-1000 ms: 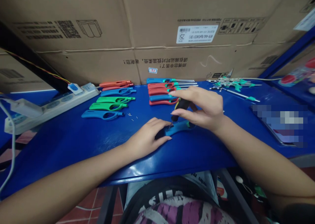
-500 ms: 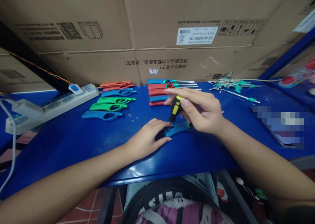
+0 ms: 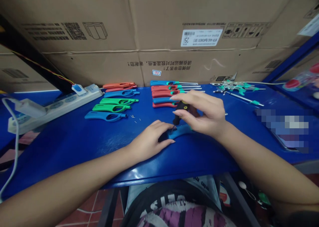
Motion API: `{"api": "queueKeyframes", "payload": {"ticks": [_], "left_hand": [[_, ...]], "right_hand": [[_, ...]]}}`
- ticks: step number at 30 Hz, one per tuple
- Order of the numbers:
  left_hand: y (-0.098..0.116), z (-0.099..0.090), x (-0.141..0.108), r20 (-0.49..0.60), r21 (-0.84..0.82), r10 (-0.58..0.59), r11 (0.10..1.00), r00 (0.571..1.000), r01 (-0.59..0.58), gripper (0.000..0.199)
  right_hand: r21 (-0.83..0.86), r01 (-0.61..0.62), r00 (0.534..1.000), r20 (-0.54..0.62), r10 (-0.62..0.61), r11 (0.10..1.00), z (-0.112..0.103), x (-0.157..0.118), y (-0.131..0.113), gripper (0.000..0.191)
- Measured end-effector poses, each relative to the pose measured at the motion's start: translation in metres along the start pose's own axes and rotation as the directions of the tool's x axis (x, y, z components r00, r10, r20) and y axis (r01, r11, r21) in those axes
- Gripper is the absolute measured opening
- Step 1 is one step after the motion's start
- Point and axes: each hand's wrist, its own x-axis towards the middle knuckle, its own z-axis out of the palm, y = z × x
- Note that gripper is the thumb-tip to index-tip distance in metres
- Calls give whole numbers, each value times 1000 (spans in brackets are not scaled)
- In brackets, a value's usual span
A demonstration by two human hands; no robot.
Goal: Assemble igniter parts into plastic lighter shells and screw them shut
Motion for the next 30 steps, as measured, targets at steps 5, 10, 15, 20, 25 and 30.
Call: {"api": "queueKeyframes", "payload": {"ticks": [5, 10, 15, 20, 25, 30], "left_hand": [[1, 0, 1, 6, 7, -6, 1000, 1000, 6, 27], [2, -2, 2, 4, 26, -7, 1000, 1000, 7, 24], [3, -1, 2, -2, 34, -27, 999, 1000, 27, 24], [3, 1, 1, -34, 22, -18, 1000, 999, 19, 23], [8, -9, 1, 35, 58, -92, 994, 995, 90, 36], [11, -24, -1, 93, 208, -173, 967, 981, 150, 51]], "right_hand": [[76, -56, 992, 116, 47, 996, -4, 0, -5, 38], [182, -74, 991, 125, 52, 981, -3, 4, -9, 28], [57, -57, 996, 74, 52, 997, -2, 3, -12, 25], [-26, -26, 992, 122, 29, 999, 2, 2, -28, 31], [17, -171, 985, 31, 171, 985, -21, 11, -10, 25], [-305, -363, 923, -248, 295, 880, -74, 3, 55, 24]]}}
